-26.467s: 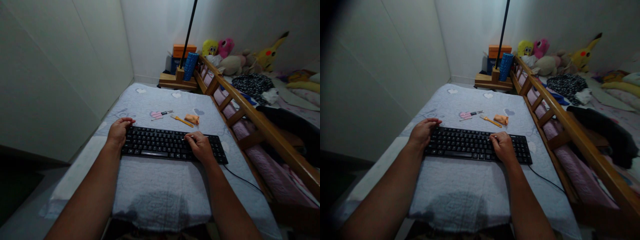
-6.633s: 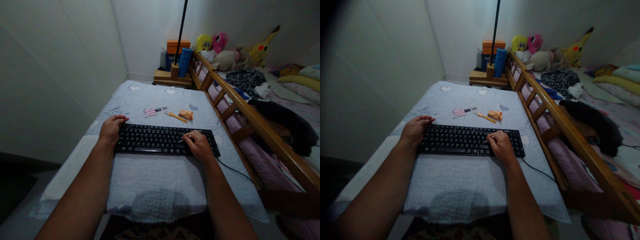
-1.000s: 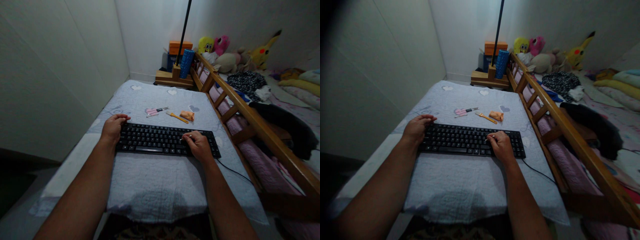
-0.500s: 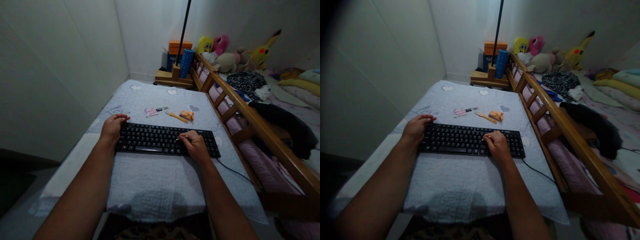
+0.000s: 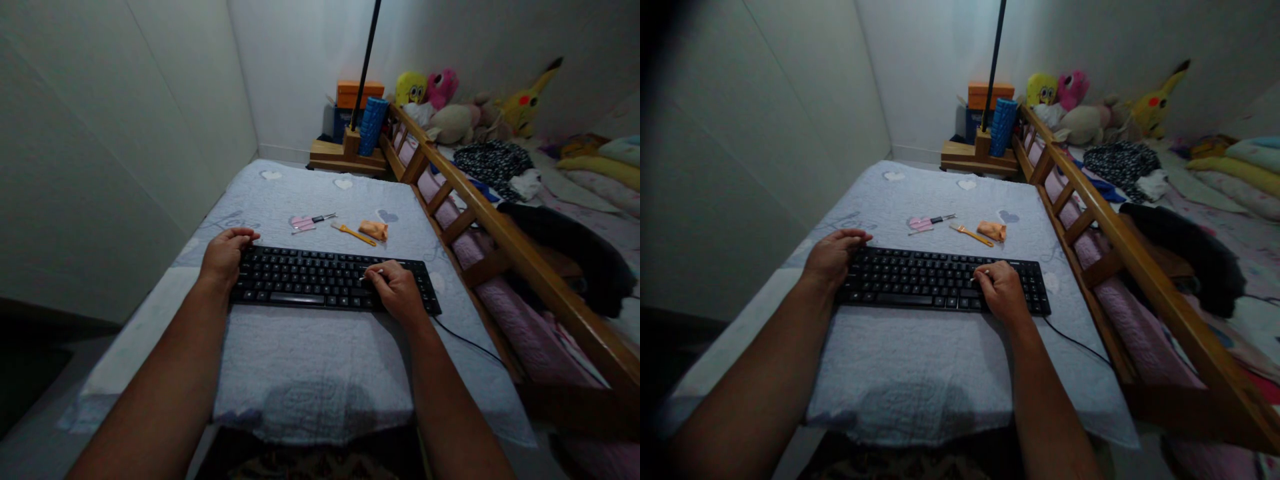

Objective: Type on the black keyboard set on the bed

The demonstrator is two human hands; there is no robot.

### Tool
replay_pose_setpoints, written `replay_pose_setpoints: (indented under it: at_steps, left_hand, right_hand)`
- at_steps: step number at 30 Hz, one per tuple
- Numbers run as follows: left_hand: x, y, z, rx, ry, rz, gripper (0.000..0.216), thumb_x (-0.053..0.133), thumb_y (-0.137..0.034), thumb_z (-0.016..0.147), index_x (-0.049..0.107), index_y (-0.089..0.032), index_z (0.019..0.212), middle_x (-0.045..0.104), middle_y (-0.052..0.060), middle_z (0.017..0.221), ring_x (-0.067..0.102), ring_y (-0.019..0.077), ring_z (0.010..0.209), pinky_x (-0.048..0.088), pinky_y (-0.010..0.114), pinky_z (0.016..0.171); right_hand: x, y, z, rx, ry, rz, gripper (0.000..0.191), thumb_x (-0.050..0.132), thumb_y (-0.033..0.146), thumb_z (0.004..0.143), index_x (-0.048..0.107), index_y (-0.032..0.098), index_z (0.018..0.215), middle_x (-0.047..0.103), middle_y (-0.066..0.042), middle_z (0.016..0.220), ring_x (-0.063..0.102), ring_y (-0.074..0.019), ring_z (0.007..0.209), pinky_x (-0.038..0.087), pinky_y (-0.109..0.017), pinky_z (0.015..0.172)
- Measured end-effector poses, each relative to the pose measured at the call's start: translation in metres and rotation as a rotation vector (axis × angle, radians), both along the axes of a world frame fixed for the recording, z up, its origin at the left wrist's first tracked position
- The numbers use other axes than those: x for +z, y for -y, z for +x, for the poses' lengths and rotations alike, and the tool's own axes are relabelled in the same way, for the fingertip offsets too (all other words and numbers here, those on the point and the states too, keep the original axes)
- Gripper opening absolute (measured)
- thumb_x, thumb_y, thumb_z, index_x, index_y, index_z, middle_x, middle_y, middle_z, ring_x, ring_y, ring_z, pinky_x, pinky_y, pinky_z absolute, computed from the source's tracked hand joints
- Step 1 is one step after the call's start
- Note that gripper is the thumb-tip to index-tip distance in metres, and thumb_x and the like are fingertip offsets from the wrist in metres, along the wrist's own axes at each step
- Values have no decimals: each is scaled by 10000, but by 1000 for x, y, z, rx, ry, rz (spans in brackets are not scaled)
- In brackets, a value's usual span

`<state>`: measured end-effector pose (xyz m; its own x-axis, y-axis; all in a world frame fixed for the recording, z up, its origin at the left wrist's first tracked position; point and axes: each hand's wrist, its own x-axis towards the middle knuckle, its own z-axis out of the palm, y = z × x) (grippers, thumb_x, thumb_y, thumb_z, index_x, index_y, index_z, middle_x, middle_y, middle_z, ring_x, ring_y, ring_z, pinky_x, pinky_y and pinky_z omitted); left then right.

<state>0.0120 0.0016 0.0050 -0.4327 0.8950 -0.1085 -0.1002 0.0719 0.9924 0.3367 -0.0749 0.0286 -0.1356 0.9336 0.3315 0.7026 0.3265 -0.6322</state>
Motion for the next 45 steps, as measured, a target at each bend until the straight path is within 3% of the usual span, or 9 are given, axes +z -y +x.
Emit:
replay_pose_setpoints:
  at_steps: [15,45]
  left_hand:
    - [-3,-1,-1,3,25,10,142,577,-145,589,611,-151,727,669,34,732,596,140,711,447,256,706]
    - [-2,0,-1,2,12,13,136,586,-155,582,603,-155,717,667,42,740,612,159,745,461,270,712]
  right_hand:
    - [4,3,2,54,5,-41,183,516,205,828,658,195,714,668,-37,748,596,-182,754,434,-321,728]
    - [2,4,-8,102,-27,-44,184,520,228,850,673,200,751,660,-44,778,590,-183,783,441,-330,750]
